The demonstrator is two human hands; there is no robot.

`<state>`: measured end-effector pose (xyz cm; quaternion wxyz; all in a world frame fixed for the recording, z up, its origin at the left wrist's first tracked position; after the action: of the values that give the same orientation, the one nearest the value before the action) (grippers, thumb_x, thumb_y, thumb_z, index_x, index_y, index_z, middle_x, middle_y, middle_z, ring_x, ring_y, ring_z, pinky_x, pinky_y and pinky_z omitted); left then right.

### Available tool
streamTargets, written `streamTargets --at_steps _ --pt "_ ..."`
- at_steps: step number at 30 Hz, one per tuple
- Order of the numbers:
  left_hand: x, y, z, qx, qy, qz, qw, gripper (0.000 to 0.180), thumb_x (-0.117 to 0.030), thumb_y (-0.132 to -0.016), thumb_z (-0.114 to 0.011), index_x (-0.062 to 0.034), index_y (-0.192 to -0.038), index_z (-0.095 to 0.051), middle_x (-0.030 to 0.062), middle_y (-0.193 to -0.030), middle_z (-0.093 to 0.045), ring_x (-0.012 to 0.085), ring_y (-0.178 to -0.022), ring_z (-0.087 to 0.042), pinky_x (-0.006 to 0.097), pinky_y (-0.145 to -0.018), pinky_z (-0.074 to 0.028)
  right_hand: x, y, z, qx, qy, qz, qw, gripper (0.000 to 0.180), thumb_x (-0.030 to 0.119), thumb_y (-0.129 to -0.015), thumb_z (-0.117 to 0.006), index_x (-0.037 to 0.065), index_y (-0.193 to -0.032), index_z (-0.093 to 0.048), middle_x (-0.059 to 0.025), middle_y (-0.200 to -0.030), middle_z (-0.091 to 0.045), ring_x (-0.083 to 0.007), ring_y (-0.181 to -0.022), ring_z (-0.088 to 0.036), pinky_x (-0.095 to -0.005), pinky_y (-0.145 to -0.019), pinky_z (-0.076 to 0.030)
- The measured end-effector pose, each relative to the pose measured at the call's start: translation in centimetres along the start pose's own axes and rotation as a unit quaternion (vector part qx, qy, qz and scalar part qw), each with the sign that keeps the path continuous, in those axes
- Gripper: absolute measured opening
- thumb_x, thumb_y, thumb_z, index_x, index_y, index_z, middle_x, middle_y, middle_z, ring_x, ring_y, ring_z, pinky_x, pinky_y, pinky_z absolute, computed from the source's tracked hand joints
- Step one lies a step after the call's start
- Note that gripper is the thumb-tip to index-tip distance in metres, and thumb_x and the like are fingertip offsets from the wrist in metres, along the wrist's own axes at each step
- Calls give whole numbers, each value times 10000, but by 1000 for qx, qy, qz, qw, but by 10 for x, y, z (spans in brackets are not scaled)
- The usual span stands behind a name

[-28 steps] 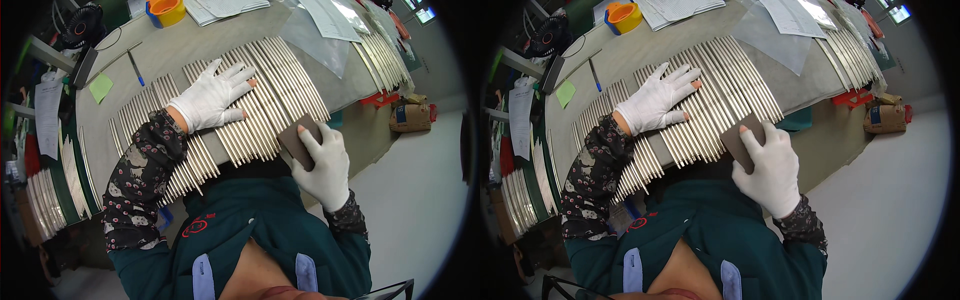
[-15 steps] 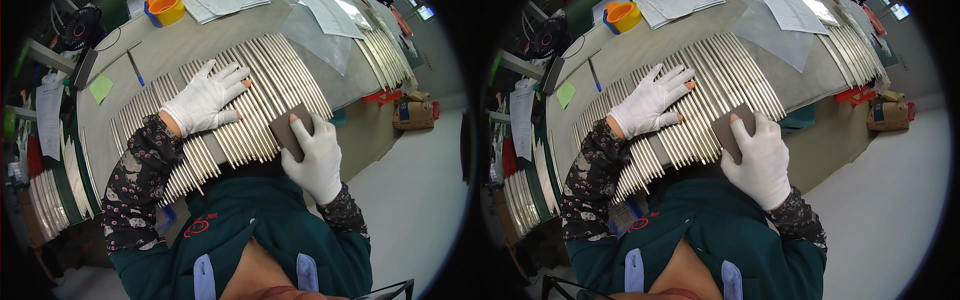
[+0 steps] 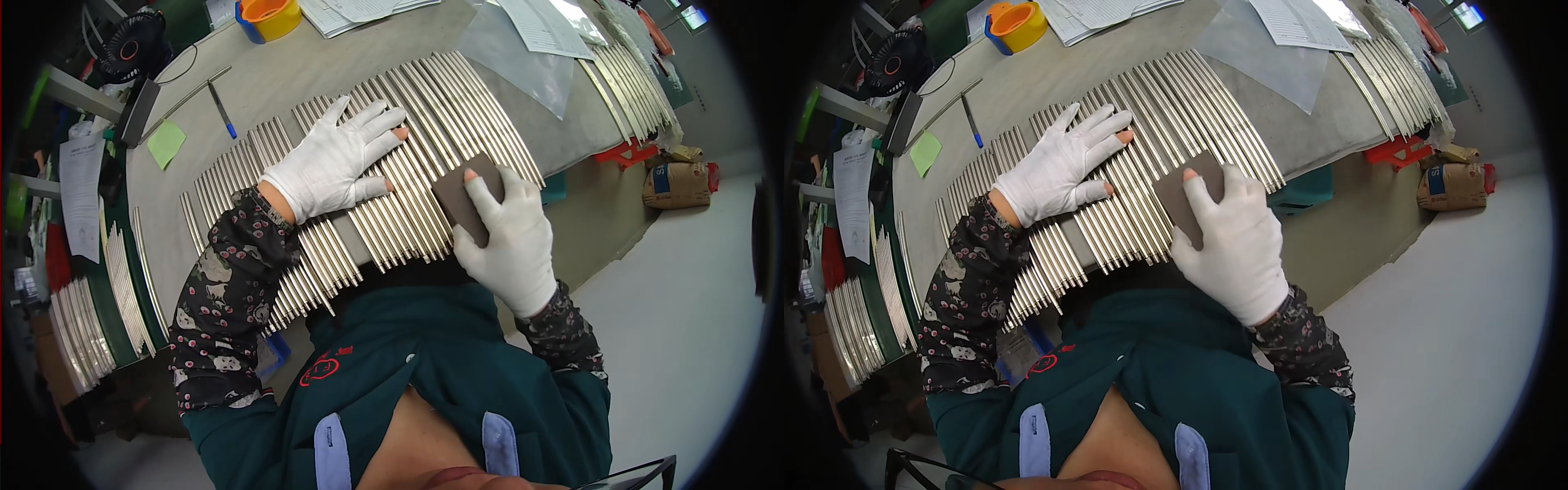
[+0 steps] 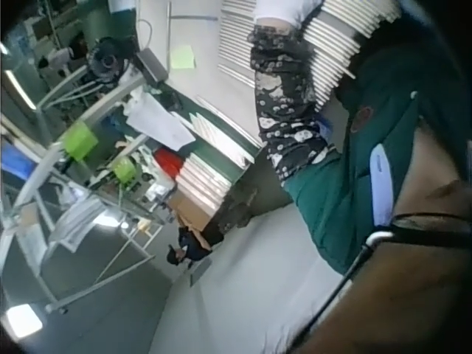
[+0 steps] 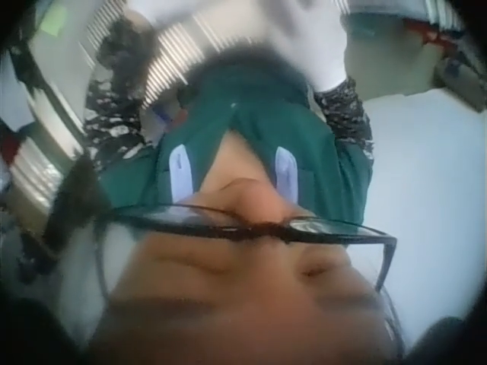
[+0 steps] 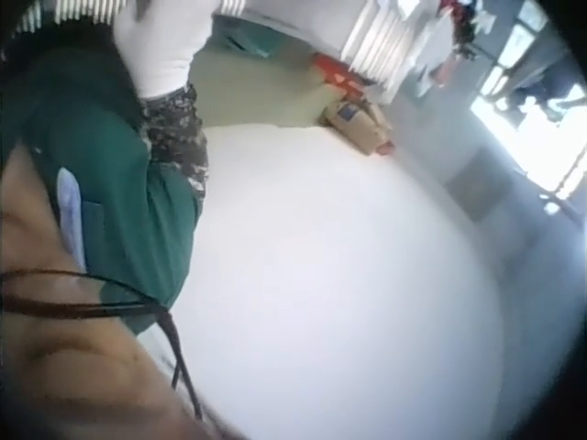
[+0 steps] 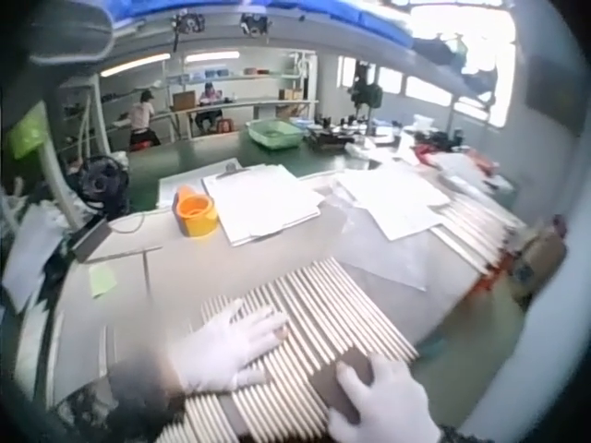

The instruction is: Sanding or polishing a row of thin metal rods using a handheld sanding block.

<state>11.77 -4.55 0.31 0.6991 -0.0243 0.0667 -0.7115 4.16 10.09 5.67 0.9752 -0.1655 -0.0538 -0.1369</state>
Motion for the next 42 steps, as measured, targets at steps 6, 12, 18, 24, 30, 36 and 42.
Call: streamTargets --at_steps 6,12,18,24,30,36,42 --pt "-3 0 6 -12 -5 5 1000 703 -579 -930 -417 -44 -1385 -439 161 -1497 -366 342 -1400 -318 542 -1152 -201 -19 41 31 2 -49 5 999 609 171 -608 -744 106 -1199 -612 -191 -1214 -519 -346 -1052 -538 -409 -802 -525" --pt "-5 -4 5 -53 -14 -7 998 797 -686 -934 -262 -113 -1486 -313 183 -1532 -301 391 -1402 -298 593 -1131 -189 -19 38 28 -22 -33 -12 999 618 169 -610 -741 106 -1210 -609 -188 -1219 -513 -346 -1044 -531 -409 -807 -517" --pt "-4 7 1 4 -17 12 1000 777 -677 -934 -277 -131 -1484 -324 175 -1529 -313 384 -1403 -299 594 -1131 -186 -10 34 21 -1 -43 0 999 610 192 -611 -749 103 -1200 -615 -200 -1203 -518 -348 -1028 -538 -406 -788 -522" --pt "-3 6 2 -4 -10 13 1000 752 -663 -942 -274 -133 -1470 -352 167 -1522 -329 374 -1401 -308 588 -1131 -188 5 -16 -3 -21 -12 4 1000 514 231 -688 -710 91 -1175 -626 -211 -1136 -553 -353 -977 -571 -407 -759 -541" --pt "-3 10 -1 5 -11 23 1000 750 -668 -941 -264 -145 -1471 -353 161 -1524 -328 371 -1403 -306 578 -1138 -176 -19 24 25 0 -42 9 999 569 166 -631 -733 83 -1185 -628 -196 -1171 -547 -364 -1004 -558 -422 -787 -526" --pt "-2 10 -1 -8 -27 19 999 767 -675 -942 -230 -146 -1492 -316 158 -1539 -304 376 -1407 -293 559 -1150 -160 -6 32 24 3 -67 34 997 602 159 -605 -748 93 -1189 -615 -183 -1205 -531 -355 -1008 -550 -418 -769 -528" --pt "-1 8 -1 2 -8 27 1000 804 -692 -928 -258 -106 -1473 -331 184 -1530 -308 384 -1411 -284 559 -1152 -161 -21 33 32 -33 -4 -18 999 607 177 -603 -751 101 -1190 -615 -186 -1207 -528 -357 -1033 -541 -415 -790 -526"
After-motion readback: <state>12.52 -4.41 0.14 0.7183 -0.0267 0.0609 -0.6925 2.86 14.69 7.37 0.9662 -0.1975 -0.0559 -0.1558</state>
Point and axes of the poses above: each hand's wrist, its own y-axis away from the middle knuckle, its own z-axis out of the back of the hand, x = y × z, the point moved 9 cm from there along -y, towards the middle knuckle
